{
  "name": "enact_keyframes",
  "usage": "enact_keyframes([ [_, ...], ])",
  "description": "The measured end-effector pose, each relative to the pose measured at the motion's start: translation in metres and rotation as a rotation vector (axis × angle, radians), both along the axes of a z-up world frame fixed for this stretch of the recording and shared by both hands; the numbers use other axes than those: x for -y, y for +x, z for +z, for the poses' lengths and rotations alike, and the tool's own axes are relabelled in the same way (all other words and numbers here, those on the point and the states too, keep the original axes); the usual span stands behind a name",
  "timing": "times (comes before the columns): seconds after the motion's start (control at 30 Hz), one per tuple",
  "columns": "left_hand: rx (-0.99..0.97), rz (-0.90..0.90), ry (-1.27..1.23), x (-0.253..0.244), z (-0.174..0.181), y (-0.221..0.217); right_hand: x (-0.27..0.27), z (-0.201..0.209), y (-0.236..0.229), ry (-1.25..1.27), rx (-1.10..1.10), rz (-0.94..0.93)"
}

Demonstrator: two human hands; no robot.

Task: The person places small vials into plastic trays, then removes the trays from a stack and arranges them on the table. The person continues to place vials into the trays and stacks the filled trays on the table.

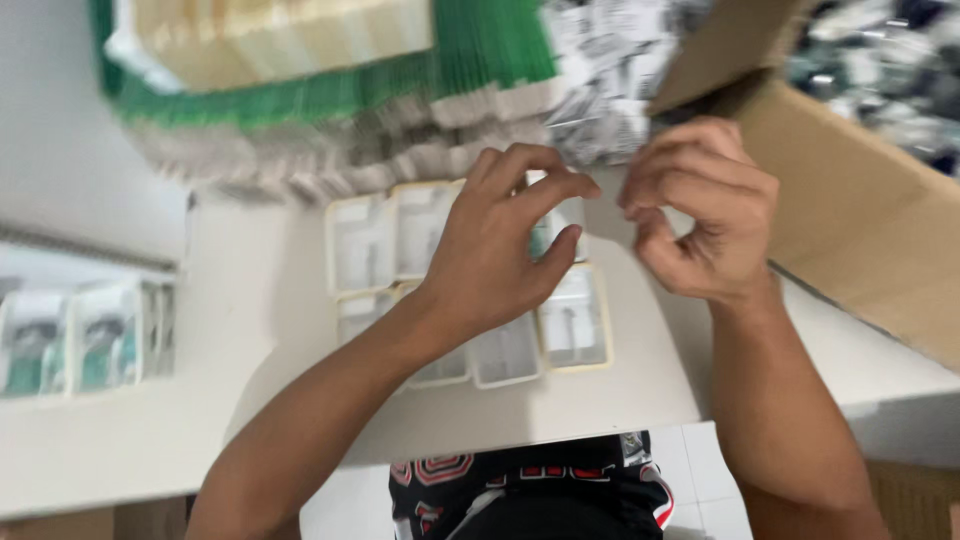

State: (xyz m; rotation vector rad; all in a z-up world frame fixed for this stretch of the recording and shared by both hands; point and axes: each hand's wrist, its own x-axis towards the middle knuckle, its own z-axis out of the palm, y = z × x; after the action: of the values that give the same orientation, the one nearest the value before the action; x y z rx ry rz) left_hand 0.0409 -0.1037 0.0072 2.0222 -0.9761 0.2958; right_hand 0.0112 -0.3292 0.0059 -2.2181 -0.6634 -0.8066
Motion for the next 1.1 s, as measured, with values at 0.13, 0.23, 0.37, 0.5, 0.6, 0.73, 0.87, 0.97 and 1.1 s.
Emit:
enact_keyframes([
  [0.13, 0.081, -0.19, -0.155, 0.063, 0.026, 0.013, 0.035, 0.042, -0.037, -0.067, 0.145, -0.177],
  [0.23, 0.155, -0.283, -0.189, 0.118, 0.038, 0.029, 0.074, 0.068, -0.063, -0.162, 0.094, -0.372],
  [0.37, 0.053, -0.346, -0.061, 0.218, 0.045, 0.06, 0.136, 0.078, -0.06, -0.249, -0.221, -0.693],
  [0.5, 0.118, -0.362, 0.01, 0.286, 0.035, 0.082, 0.202, 0.068, -0.031, -0.455, -0.561, -0.755],
  [0.6, 0.065, -0.334, 0.385, 0.314, 0.024, 0.089, 0.224, 0.043, -0.01, -0.669, -0.774, -0.688],
  [0.73, 0.046, -0.268, 0.563, 0.336, 0.007, 0.082, 0.235, 0.017, 0.006, -0.897, -0.768, -0.685],
  [0.87, 0.052, -0.221, 0.535, 0.337, 0.0, 0.087, 0.236, 0.019, 0.008, -0.719, -0.751, -0.663],
  [0.97, 0.038, -0.18, 0.347, 0.325, 0.011, 0.104, 0.243, 0.036, 0.002, -0.406, -0.56, -0.676],
  [1.1, -0.374, -0.293, -0.028, 0.296, 0.035, 0.133, 0.239, 0.046, 0.008, -0.35, -0.468, -0.66],
])
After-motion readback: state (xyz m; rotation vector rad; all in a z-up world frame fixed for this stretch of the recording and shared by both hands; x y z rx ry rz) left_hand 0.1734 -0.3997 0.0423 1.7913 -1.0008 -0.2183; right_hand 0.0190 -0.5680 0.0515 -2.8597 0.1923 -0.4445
